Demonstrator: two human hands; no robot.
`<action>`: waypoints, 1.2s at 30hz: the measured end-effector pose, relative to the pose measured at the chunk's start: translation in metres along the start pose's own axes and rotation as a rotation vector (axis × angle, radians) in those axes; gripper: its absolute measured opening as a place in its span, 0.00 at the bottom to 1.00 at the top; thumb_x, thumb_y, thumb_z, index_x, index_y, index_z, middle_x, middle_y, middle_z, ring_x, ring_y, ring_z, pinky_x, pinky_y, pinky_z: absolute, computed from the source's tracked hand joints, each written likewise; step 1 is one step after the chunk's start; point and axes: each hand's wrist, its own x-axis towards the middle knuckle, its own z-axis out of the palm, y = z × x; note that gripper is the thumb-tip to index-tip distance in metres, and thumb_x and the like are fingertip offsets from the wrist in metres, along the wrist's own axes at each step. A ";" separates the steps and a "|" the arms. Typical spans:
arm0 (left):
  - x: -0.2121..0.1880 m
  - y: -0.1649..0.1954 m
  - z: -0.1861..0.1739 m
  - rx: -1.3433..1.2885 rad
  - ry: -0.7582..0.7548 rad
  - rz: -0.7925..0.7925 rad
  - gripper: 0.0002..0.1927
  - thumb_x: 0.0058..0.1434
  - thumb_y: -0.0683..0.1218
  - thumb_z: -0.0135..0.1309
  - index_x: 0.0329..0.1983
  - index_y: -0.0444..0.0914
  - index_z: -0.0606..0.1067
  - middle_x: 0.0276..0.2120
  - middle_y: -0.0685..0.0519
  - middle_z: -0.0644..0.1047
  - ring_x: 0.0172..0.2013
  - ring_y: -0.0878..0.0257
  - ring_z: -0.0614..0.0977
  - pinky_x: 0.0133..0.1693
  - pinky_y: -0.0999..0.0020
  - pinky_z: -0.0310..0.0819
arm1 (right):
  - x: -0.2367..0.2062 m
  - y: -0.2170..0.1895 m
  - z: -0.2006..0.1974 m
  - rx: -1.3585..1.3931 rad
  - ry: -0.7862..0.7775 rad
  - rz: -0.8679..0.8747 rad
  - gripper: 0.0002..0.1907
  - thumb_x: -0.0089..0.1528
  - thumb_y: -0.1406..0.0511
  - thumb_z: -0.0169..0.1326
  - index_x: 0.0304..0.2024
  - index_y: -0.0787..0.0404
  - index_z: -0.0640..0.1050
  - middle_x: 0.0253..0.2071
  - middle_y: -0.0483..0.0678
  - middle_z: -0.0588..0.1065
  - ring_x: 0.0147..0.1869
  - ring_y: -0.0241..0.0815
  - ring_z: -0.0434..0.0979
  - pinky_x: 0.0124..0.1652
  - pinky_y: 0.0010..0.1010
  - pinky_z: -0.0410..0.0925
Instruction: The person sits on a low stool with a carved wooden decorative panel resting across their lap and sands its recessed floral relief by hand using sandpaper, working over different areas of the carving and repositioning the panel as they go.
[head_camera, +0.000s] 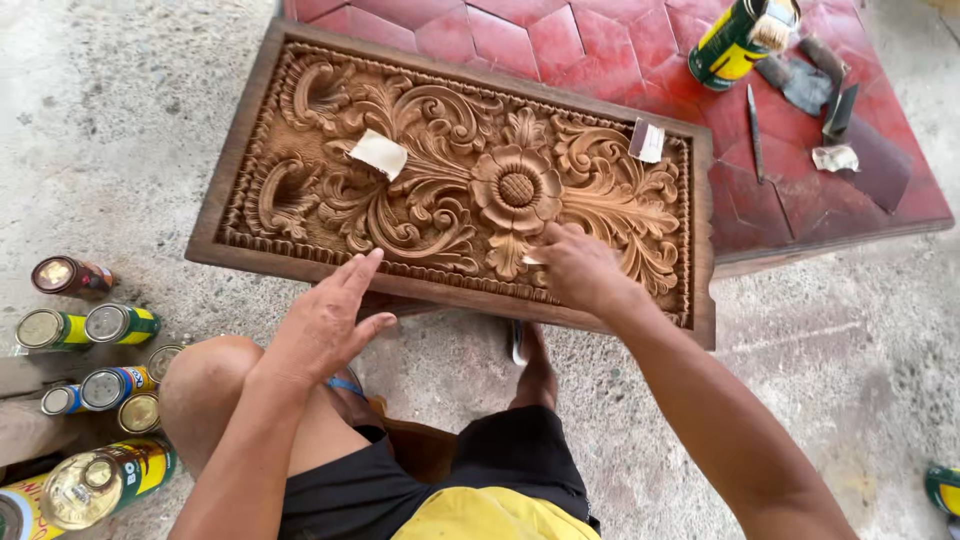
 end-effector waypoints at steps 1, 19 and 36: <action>0.000 -0.001 0.000 -0.008 0.002 0.020 0.44 0.56 0.56 0.61 0.72 0.41 0.58 0.65 0.41 0.69 0.60 0.42 0.73 0.57 0.53 0.69 | -0.003 0.001 -0.003 0.018 -0.117 0.108 0.17 0.69 0.64 0.45 0.59 0.48 0.76 0.53 0.45 0.70 0.56 0.40 0.69 0.52 0.33 0.71; -0.004 -0.002 0.006 0.056 -0.005 -0.005 0.44 0.57 0.57 0.61 0.73 0.41 0.58 0.66 0.41 0.68 0.61 0.43 0.71 0.59 0.53 0.67 | 0.007 -0.002 0.009 0.169 -0.104 0.120 0.18 0.67 0.68 0.45 0.59 0.50 0.72 0.46 0.48 0.75 0.43 0.50 0.78 0.42 0.43 0.75; 0.006 0.002 0.003 0.027 -0.001 0.039 0.42 0.59 0.57 0.59 0.74 0.41 0.58 0.65 0.42 0.69 0.61 0.44 0.72 0.58 0.53 0.68 | 0.007 0.001 -0.005 0.181 0.115 -0.031 0.11 0.64 0.68 0.54 0.49 0.63 0.76 0.46 0.53 0.75 0.48 0.46 0.75 0.49 0.41 0.72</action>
